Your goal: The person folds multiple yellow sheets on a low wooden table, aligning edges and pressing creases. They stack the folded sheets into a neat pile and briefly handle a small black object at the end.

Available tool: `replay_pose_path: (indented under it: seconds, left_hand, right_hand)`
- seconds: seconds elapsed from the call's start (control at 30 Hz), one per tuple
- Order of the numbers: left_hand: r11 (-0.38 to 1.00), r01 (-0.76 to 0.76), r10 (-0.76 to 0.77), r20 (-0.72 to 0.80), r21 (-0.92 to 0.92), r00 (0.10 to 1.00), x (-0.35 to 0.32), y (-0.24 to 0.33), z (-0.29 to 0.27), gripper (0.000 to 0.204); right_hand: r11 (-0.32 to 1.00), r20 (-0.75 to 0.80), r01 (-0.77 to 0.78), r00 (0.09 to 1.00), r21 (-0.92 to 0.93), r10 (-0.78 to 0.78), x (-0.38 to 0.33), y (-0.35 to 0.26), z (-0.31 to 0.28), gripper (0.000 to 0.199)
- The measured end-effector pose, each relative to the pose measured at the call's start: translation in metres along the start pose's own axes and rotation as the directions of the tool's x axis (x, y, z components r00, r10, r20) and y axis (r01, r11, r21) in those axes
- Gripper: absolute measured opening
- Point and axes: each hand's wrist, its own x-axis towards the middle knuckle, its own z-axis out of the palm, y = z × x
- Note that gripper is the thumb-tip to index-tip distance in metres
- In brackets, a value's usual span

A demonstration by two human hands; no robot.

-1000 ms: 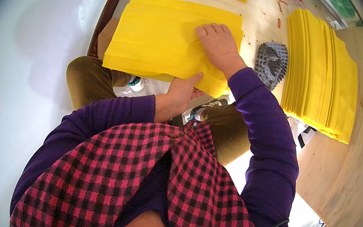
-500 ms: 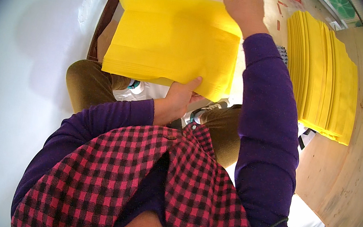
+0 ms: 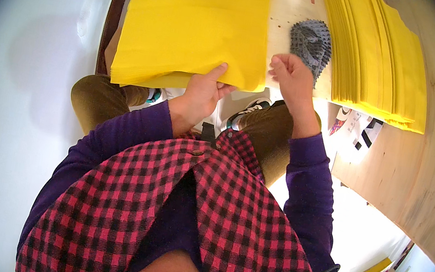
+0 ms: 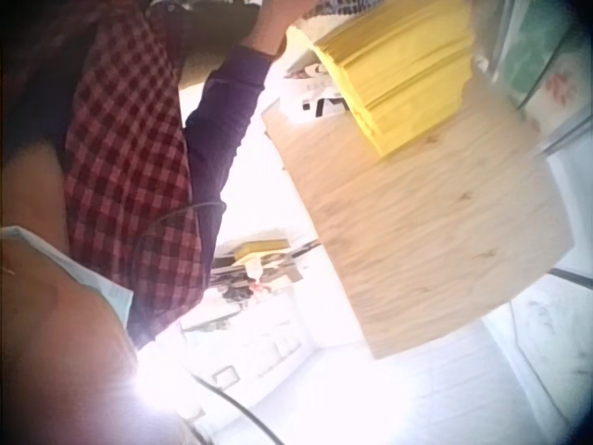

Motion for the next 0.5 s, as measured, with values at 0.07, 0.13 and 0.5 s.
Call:
replay_pose_path:
  seconds: [0.07,0.13,0.5]
  left_hand:
    - [1.000,-0.004,0.003,-0.010,-0.026,1.000,0.001,0.000,0.003,0.027]
    - [0.999,-0.010,0.010,-0.013,-0.041,1.000,0.001,0.000,0.004,0.027]
    - [0.999,0.029,-0.028,0.028,-0.030,0.999,0.004,-0.003,-0.006,0.029]
  right_hand:
    - [0.962,0.027,-0.174,0.985,0.209,0.172,-0.011,0.006,0.004,0.040]
    - [0.900,0.082,-0.305,0.952,0.310,0.294,-0.015,0.006,0.008,0.045]
    - [0.904,0.183,-0.318,0.944,0.286,0.274,0.008,0.023,0.037,0.034]
